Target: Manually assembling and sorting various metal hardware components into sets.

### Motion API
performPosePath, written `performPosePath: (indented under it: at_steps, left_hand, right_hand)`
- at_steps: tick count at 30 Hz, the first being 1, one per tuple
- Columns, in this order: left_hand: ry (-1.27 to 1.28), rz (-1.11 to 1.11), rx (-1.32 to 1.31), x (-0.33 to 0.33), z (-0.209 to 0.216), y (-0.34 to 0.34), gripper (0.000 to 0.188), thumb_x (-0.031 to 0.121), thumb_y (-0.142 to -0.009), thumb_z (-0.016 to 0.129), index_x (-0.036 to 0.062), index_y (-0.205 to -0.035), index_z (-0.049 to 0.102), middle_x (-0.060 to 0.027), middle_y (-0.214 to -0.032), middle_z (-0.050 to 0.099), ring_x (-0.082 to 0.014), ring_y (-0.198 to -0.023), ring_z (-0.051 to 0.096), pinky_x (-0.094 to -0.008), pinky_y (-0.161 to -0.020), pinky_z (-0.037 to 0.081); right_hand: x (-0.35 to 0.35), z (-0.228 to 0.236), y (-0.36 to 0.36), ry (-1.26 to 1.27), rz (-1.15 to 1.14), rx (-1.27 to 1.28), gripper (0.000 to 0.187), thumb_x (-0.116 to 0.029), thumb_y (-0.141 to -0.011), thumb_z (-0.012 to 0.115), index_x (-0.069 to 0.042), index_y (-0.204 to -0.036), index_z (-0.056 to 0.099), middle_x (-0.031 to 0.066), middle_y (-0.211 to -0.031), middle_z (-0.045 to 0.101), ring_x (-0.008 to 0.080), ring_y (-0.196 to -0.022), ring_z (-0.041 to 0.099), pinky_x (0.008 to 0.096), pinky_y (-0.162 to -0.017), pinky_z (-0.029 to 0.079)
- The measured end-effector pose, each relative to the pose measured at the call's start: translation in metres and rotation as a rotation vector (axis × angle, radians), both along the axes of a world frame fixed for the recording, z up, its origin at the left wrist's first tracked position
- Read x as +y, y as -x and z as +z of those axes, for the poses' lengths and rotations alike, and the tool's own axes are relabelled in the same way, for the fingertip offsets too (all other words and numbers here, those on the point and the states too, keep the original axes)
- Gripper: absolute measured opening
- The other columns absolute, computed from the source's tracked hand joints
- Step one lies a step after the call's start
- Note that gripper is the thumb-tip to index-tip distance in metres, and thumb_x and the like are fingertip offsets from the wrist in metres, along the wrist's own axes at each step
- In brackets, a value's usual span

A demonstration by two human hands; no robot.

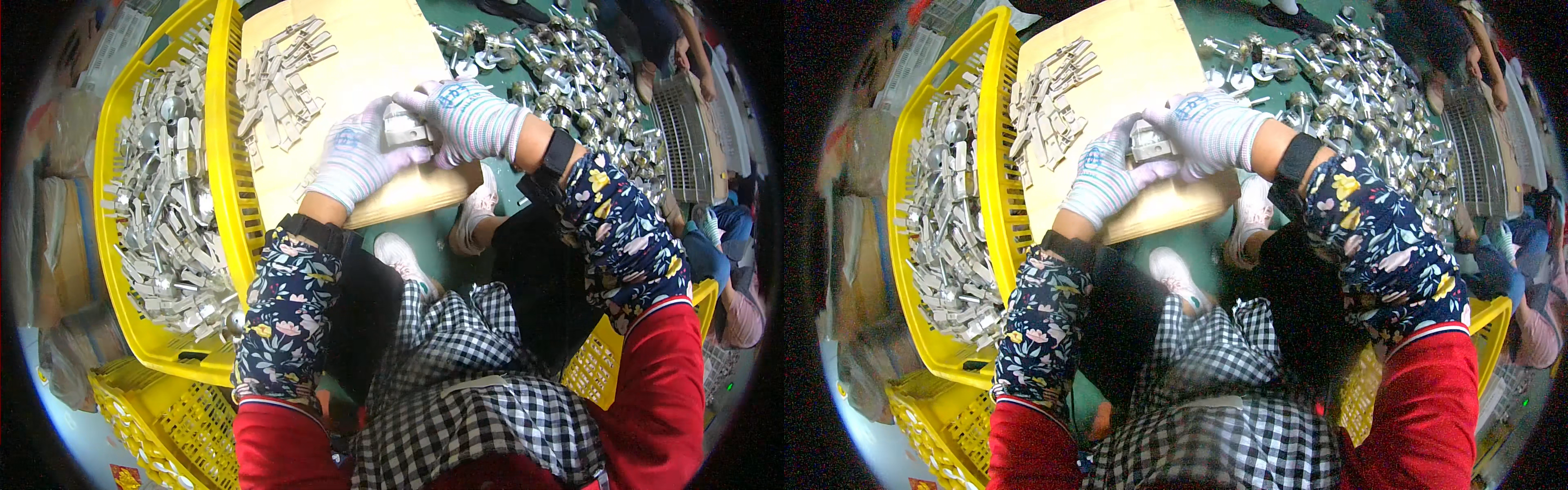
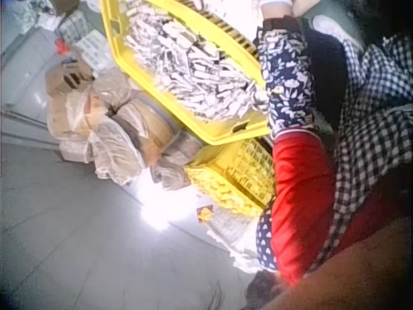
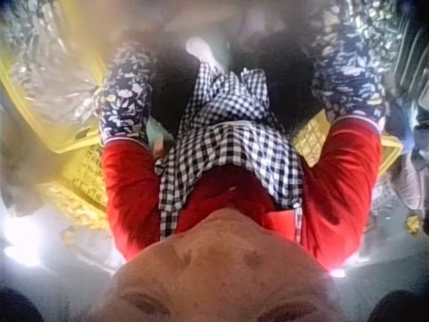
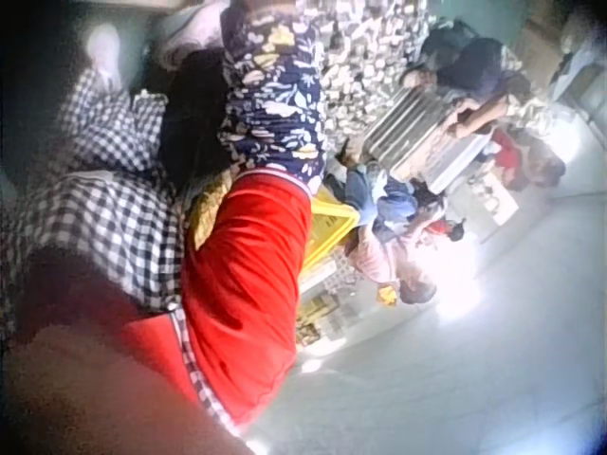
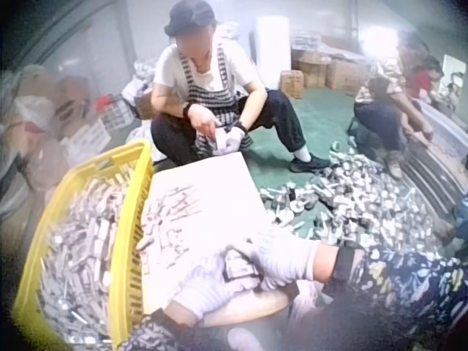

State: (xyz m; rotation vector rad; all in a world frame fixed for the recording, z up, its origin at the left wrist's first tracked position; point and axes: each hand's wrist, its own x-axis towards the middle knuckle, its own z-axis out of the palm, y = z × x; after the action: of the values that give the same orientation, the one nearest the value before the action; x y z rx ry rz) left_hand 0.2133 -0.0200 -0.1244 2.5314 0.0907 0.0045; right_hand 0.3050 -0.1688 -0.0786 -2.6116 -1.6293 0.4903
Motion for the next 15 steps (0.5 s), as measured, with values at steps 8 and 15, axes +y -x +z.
performPosePath:
  at_steps: [8, 15]
  left_hand:
    - [-0.087, 0.006, 0.242, 0.003, 0.003, -0.018, 0.088, 0.066, -0.059, 0.064, -0.0034, -0.112, 0.052, -0.0246, -0.098, 0.06, -0.0346, -0.095, 0.059, -0.0386, -0.085, 0.045]
    - [-0.056, -0.084, 0.391, 0.012, 0.016, -0.042, 0.09, 0.074, -0.065, 0.05, -0.0057, -0.108, 0.054, -0.0259, -0.093, 0.061, -0.0372, -0.089, 0.06, -0.0389, -0.082, 0.045]
  right_hand:
    - [0.0, -0.006, -0.015, -0.027, -0.046, 0.125, 0.082, -0.028, -0.053, 0.077, 0.001, -0.12, 0.04, 0.0183, -0.092, 0.06, 0.035, -0.086, 0.059, 0.0386, -0.073, 0.048]
    - [0.007, 0.01, -0.039, 0.098, -0.163, 0.421, 0.084, -0.031, -0.052, 0.074, 0.005, -0.12, 0.041, 0.0196, -0.079, 0.061, 0.0323, -0.076, 0.062, 0.0357, -0.066, 0.05]
